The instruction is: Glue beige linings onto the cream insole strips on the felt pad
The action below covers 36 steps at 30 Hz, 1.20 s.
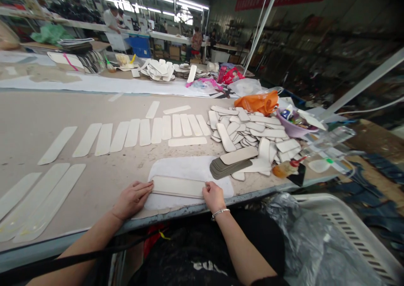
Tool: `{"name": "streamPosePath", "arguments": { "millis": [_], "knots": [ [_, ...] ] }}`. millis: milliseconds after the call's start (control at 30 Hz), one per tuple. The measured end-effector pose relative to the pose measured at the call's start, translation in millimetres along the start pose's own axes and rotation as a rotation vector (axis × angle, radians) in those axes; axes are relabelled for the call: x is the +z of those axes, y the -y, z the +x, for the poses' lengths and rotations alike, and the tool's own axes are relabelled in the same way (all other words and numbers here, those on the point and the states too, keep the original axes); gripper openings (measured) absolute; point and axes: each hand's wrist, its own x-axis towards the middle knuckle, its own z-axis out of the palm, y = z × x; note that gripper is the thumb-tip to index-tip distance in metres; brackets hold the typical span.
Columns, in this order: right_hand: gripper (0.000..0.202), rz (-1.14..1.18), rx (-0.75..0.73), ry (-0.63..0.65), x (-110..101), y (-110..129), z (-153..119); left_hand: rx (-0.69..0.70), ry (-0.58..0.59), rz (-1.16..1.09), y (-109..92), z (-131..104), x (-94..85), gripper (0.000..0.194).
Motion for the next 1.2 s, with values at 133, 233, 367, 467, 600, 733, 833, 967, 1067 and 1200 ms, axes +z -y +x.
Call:
{"name": "streamPosePath", "arguments": {
  "millis": [133, 233, 367, 467, 600, 733, 833, 967, 1067, 1200],
  "knots": [
    [0.021, -0.026, -0.015, 0.04, -10.9, 0.0, -0.9, -0.003, 0.003, 0.007, 1.3, -0.3, -0.2, 0.027],
    [0.025, -0.147, -0.055, 0.009, -28.3, -1.0, -1.2, 0.007, -0.005, 0.021, 4.6, -1.2, 2.3, 0.028],
    [0.047, -0.232, -0.109, -0.121, -34.4, 14.0, -11.7, 0.032, -0.027, 0.032, 8.6, -2.4, 6.2, 0.027],
    [0.062, -0.194, -0.42, -0.017, -8.7, 46.2, -30.9, 0.043, -0.034, 0.027, 10.9, -3.2, 8.4, 0.027],
    [0.074, -0.233, -0.779, 0.177, 40.4, 91.6, -49.2, 0.074, -0.034, 0.011, 14.8, -3.5, 9.8, 0.028],
    [0.073, -0.31, -0.777, 0.273, 57.2, 94.6, -40.3, 0.081, -0.005, 0.013, 17.8, -3.6, 9.3, 0.029],
    [0.074, -0.337, -0.719, 0.29, 40.9, 66.3, -30.1, 0.065, 0.003, 0.011, 17.4, -3.8, 8.8, 0.028],
    [0.077, -0.383, -0.599, 0.243, 6.1, 20.2, -30.1, 0.016, -0.005, -0.015, 11.9, -2.0, 8.4, 0.027],
    [0.075, -0.429, -0.533, 0.215, -5.5, -0.1, -33.6, -0.058, 0.011, -0.069, 6.0, 0.6, 5.0, 0.027],
    [0.074, -0.485, -0.507, 0.21, 1.3, -7.2, -33.2, -0.287, 0.004, -0.229, 3.2, 2.3, -6.3, 0.029]
  ]
}}
